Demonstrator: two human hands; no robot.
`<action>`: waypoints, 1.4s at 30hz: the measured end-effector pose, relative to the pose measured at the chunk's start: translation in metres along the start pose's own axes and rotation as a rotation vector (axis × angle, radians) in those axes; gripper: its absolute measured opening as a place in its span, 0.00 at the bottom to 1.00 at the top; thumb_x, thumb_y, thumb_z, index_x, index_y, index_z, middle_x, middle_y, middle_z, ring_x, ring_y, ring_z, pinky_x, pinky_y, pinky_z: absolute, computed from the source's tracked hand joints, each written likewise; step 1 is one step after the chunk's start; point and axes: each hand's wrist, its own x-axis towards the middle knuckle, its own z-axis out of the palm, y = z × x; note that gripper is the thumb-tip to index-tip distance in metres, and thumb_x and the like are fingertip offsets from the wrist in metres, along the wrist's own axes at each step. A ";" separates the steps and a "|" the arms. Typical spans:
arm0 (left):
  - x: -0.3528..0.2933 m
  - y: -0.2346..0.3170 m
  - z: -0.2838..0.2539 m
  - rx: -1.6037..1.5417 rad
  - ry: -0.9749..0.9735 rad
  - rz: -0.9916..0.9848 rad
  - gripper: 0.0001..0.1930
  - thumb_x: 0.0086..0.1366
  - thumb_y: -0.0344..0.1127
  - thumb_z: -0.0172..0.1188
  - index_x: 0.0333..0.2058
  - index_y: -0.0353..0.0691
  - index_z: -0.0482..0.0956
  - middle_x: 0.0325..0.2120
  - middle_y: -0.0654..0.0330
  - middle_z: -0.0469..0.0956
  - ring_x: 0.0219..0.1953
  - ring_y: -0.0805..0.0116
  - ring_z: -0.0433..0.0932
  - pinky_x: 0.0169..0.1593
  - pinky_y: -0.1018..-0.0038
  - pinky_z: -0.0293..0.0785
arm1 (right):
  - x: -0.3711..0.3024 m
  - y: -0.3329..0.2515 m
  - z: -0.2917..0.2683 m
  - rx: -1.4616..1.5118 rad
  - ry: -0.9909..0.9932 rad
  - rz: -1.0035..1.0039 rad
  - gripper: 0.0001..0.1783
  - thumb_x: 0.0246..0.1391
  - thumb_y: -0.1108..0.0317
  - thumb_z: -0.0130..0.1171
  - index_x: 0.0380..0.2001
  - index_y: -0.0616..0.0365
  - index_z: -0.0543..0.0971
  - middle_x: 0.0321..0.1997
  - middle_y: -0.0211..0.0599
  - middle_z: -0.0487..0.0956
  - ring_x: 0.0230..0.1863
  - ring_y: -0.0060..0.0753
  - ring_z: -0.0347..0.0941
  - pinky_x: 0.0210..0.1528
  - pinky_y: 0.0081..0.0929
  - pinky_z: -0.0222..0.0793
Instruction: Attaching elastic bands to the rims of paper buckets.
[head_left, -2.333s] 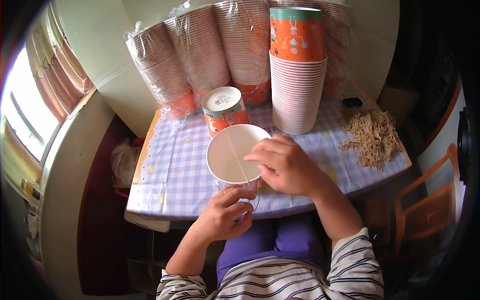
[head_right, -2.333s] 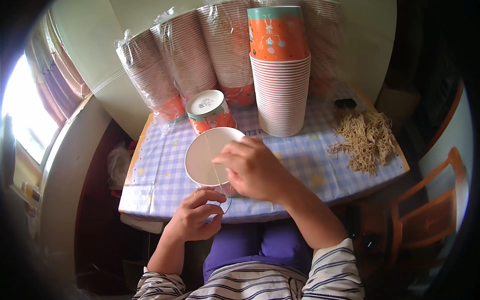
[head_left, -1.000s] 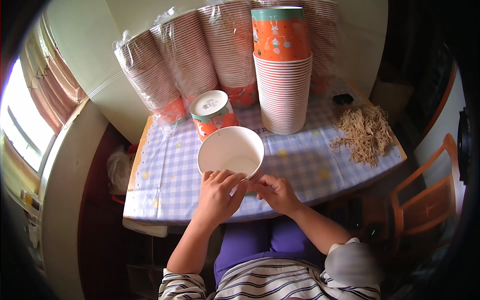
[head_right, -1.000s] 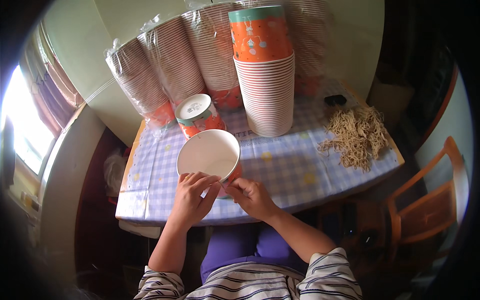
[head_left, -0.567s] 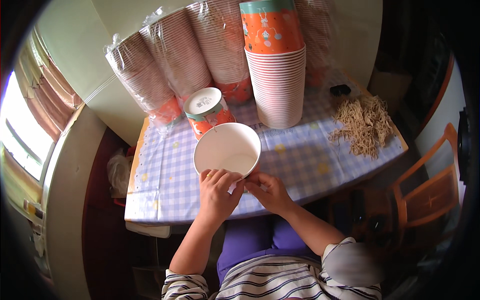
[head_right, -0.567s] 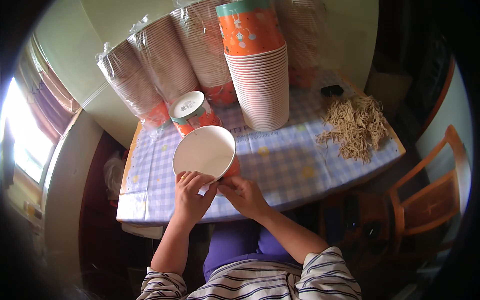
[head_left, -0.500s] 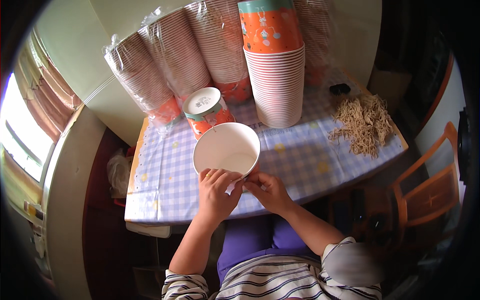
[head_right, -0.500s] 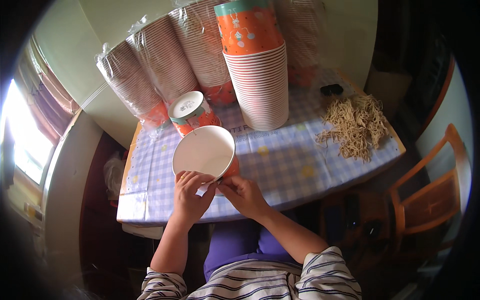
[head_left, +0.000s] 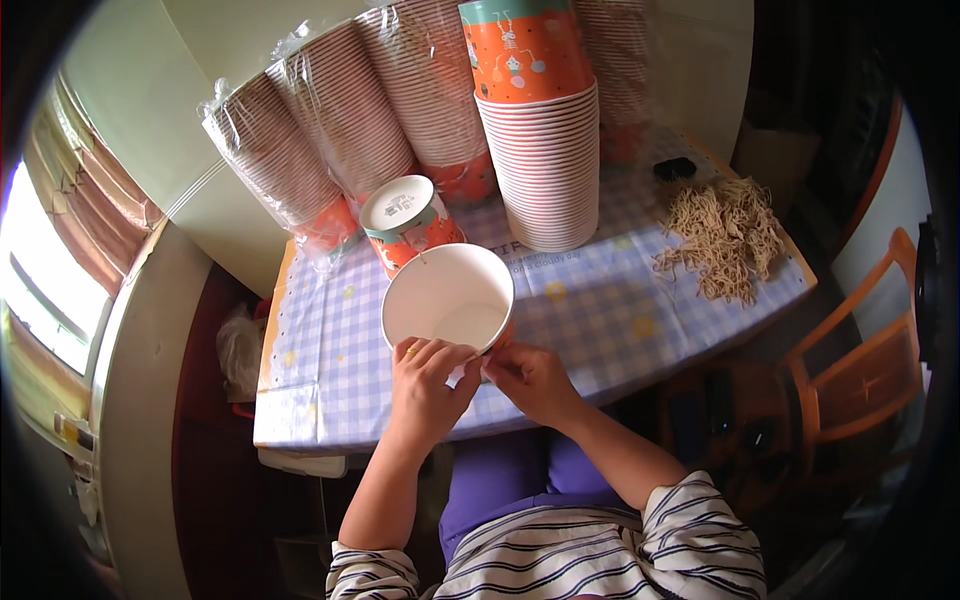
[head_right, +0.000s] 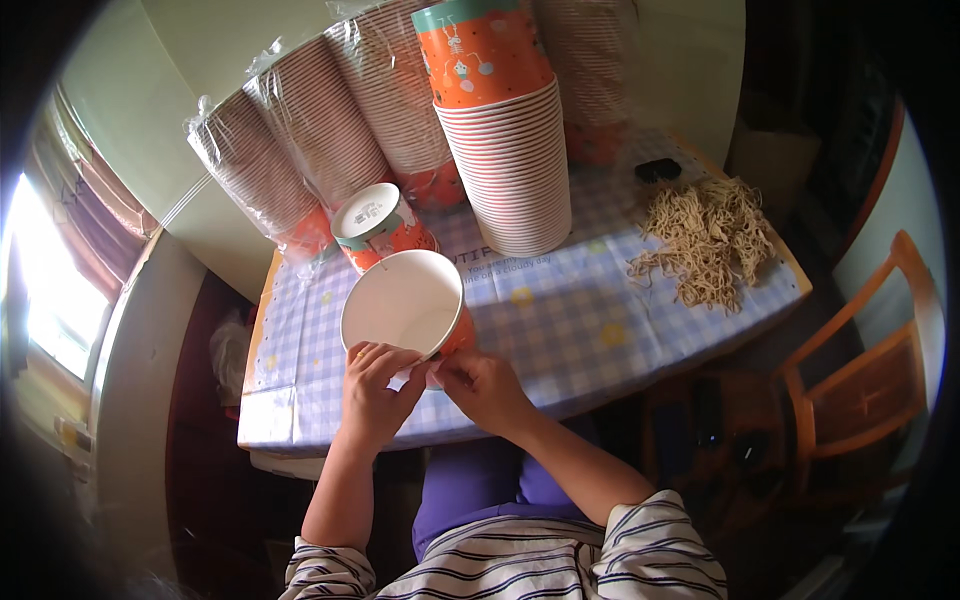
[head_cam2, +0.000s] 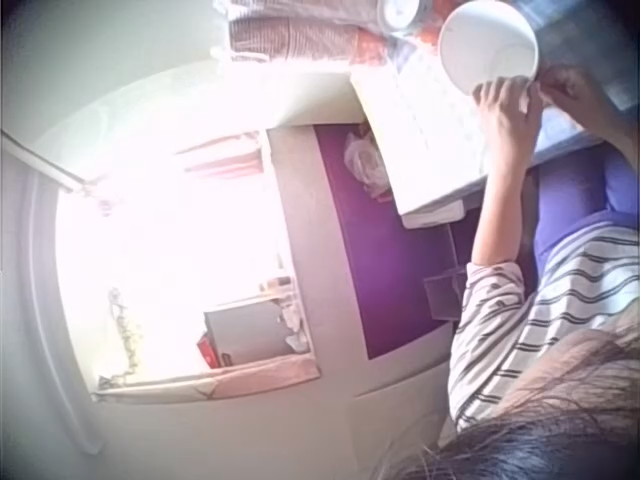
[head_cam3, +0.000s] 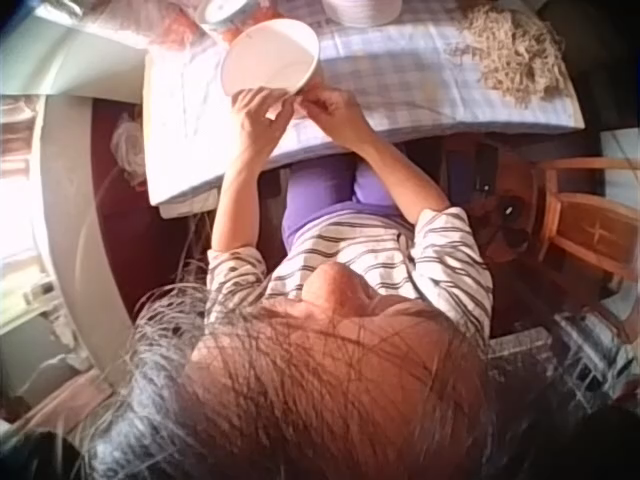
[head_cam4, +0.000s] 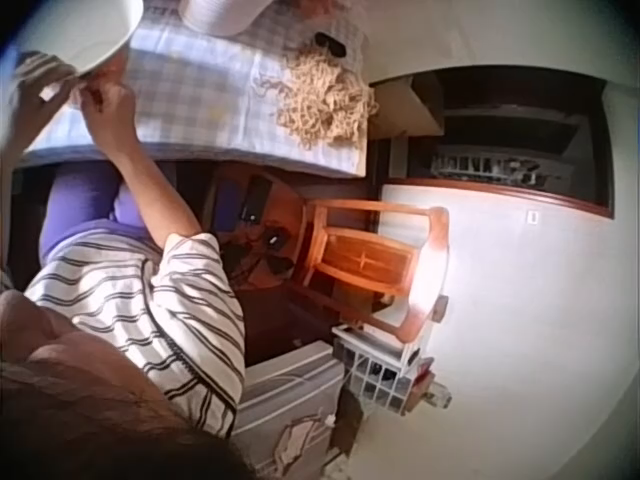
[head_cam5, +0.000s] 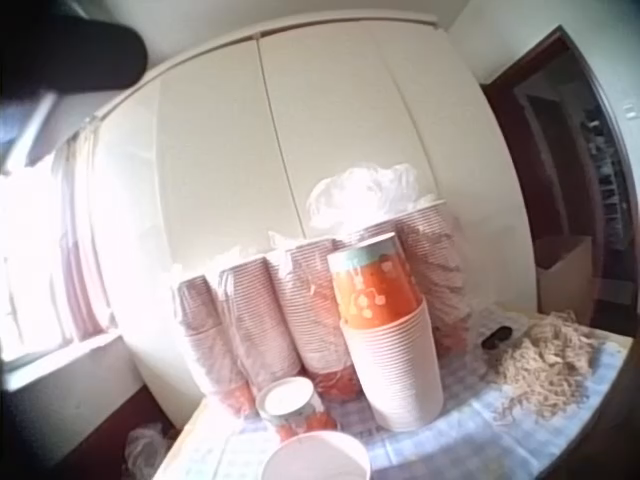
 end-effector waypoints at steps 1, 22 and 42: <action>0.001 0.001 0.000 0.000 -0.002 0.001 0.07 0.50 0.29 0.62 0.30 0.44 0.79 0.25 0.64 0.79 0.30 0.64 0.76 0.45 0.68 0.65 | 0.000 0.000 -0.001 0.001 0.002 0.001 0.08 0.50 0.68 0.59 0.31 0.63 0.78 0.25 0.42 0.78 0.24 0.29 0.74 0.26 0.25 0.68; 0.011 -0.001 -0.005 -0.091 -0.077 0.178 0.17 0.48 0.22 0.61 0.39 0.39 0.75 0.30 0.59 0.79 0.30 0.59 0.78 0.46 0.62 0.73 | -0.003 -0.002 0.003 0.092 -0.022 0.051 0.09 0.54 0.66 0.58 0.31 0.63 0.77 0.22 0.31 0.76 0.23 0.15 0.68 0.26 0.18 0.65; 0.010 -0.009 -0.002 -0.114 -0.022 0.205 0.14 0.48 0.23 0.62 0.36 0.37 0.76 0.33 0.63 0.79 0.29 0.64 0.79 0.46 0.64 0.76 | -0.001 -0.004 -0.001 0.125 -0.048 0.104 0.09 0.55 0.67 0.59 0.31 0.63 0.78 0.21 0.25 0.73 0.25 0.12 0.65 0.27 0.16 0.62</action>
